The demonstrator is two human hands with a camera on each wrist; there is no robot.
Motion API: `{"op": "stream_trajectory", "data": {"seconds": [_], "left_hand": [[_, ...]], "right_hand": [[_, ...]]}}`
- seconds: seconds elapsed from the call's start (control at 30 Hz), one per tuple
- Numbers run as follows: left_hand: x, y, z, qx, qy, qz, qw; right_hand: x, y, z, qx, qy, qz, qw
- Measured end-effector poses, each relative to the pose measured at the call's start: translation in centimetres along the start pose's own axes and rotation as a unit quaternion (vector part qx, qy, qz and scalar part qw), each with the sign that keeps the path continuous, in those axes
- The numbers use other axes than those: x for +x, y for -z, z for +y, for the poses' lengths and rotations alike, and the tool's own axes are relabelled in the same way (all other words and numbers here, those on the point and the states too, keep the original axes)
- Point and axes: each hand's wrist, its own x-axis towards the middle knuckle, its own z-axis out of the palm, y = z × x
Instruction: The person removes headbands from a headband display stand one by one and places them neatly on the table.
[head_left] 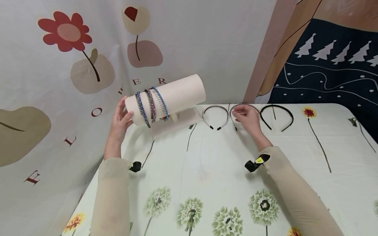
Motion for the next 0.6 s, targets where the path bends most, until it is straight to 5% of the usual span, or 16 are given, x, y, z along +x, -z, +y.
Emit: {"op": "stream_trajectory", "data": {"seconds": [0.6], "left_hand": [[-0.7,-0.6,1.3,0.011,0.006,0.001,0.9999]], "right_hand": [[-1.1,-4.9,-2.9,0.002,0.020,-0.042,0.9989]]}}
